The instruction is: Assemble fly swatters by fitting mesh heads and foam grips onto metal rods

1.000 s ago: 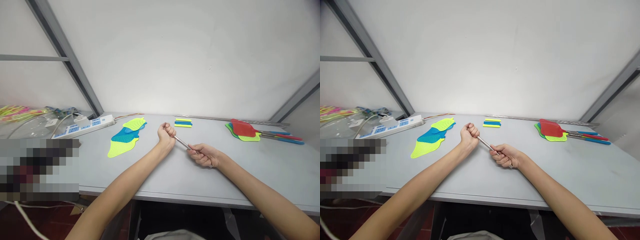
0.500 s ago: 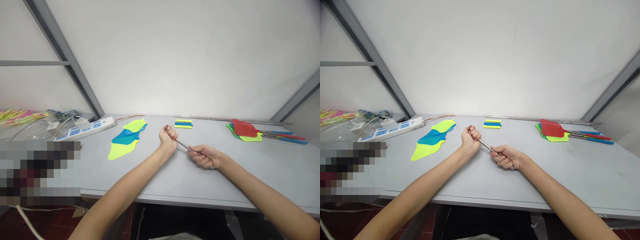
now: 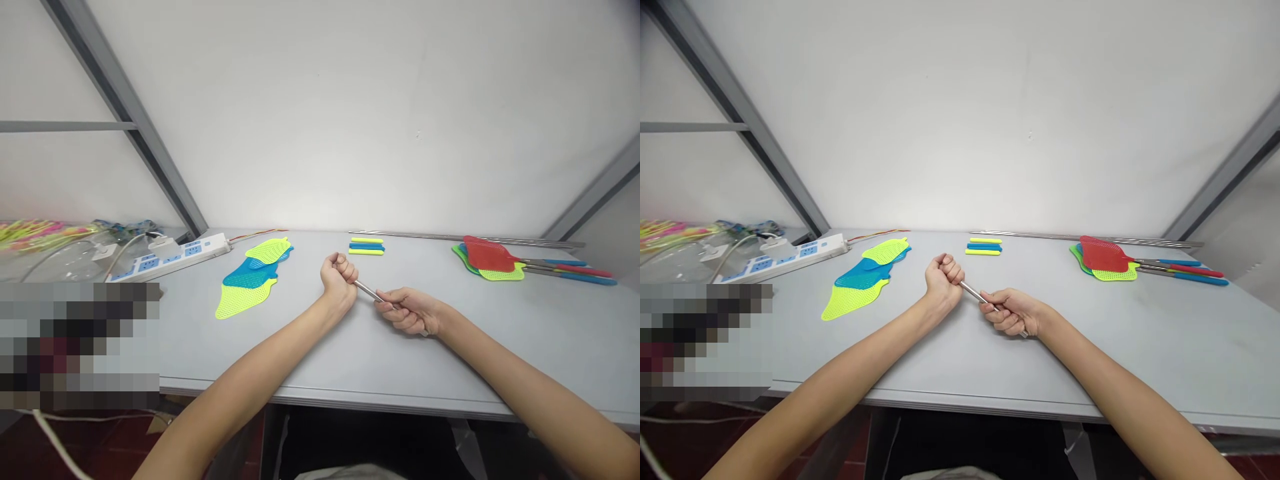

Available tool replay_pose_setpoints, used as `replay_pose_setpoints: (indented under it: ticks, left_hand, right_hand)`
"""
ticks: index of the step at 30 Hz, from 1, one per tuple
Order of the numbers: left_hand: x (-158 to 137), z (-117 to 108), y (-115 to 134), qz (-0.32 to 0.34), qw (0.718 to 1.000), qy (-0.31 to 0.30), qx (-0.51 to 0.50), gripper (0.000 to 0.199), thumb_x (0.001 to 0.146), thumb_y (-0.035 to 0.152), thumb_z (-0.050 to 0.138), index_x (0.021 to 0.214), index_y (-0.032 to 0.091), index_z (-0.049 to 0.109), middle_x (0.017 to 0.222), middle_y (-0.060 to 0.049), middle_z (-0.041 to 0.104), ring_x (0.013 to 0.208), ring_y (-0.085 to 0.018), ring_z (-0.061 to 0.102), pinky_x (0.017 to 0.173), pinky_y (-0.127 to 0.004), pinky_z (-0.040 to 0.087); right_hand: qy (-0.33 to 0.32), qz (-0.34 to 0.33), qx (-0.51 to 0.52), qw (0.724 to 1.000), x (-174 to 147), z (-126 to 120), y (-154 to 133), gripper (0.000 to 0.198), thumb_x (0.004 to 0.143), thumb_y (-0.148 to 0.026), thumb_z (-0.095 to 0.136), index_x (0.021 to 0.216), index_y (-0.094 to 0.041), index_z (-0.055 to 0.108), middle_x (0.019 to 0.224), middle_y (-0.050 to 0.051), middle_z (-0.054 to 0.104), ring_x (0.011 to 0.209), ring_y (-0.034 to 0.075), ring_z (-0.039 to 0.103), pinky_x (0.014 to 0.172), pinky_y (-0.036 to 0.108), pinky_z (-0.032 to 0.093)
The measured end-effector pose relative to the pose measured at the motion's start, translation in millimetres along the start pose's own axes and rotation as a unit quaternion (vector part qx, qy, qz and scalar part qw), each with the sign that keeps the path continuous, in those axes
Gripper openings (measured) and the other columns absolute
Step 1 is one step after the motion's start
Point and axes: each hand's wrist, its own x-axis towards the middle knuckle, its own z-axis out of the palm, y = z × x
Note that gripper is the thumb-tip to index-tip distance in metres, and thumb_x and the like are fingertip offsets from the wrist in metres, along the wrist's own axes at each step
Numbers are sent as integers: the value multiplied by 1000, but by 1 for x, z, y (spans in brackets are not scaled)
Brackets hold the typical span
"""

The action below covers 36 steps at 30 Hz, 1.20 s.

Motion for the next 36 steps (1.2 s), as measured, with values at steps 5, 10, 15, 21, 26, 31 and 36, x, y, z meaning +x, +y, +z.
replay_pose_setpoints:
  ticks: [5, 10, 15, 21, 26, 31, 36]
  left_hand:
    - [-1, 6, 5, -6, 1000, -28, 5, 35, 81, 25, 34, 47, 16, 32, 38, 10, 9, 29, -3, 10, 29, -17, 11]
    - [0, 13, 17, -45, 995, -91, 23, 27, 76, 23, 38, 50, 15, 41, 37, 9, 14, 29, -4, 16, 29, -17, 17]
    - [5, 15, 22, -90, 986, -128, 58, 25, 78, 28, 39, 69, 10, 53, 47, 2, 39, 42, -8, 41, 44, -21, 38]
    - [0, 13, 7, -72, 977, -148, 137, 16, 78, 22, 47, 75, 9, 56, 66, -5, 55, 59, -10, 52, 64, -25, 42]
    - [-2, 5, -3, -25, 974, -120, 188, 24, 82, 25, 41, 68, 11, 53, 61, -4, 56, 55, -10, 52, 63, -25, 40]
    - [-2, -4, -12, 1, 972, -101, 210, 26, 83, 27, 37, 64, 14, 49, 57, -1, 55, 56, -11, 54, 65, -27, 39]
    - [-1, -9, -17, 12, 971, -104, 217, 25, 83, 29, 36, 66, 15, 48, 61, -2, 58, 64, -12, 56, 69, -27, 36]
  right_hand:
    - [-8, -15, -4, 1000, 0, 2, -1, 28, 83, -37, 31, 64, -17, 33, 42, -8, 23, 28, 3, 13, 21, 10, 11]
    - [-22, -32, 10, 999, -2, 6, -3, 29, 83, -38, 31, 63, -17, 32, 43, -8, 22, 29, 3, 12, 23, 12, 9]
    - [-3, -74, 35, 997, -4, 9, -5, 30, 83, -38, 31, 61, -17, 30, 43, -7, 21, 29, 3, 12, 24, 13, 8]
    - [19, -115, 41, 992, -5, 13, -5, 30, 81, -38, 35, 61, -17, 30, 44, -7, 21, 30, 3, 14, 25, 14, 8]
    - [35, -121, 53, 991, 2, 17, 0, 29, 81, -37, 37, 62, -17, 30, 44, -7, 21, 30, 3, 15, 25, 13, 8]
    - [64, -123, 61, 988, 7, 18, 5, 27, 81, -36, 37, 63, -17, 31, 44, -8, 21, 29, 3, 16, 24, 13, 7]
    - [79, -123, 64, 987, 7, 16, 7, 27, 81, -36, 38, 62, -17, 32, 43, -8, 20, 28, 3, 15, 24, 13, 6]
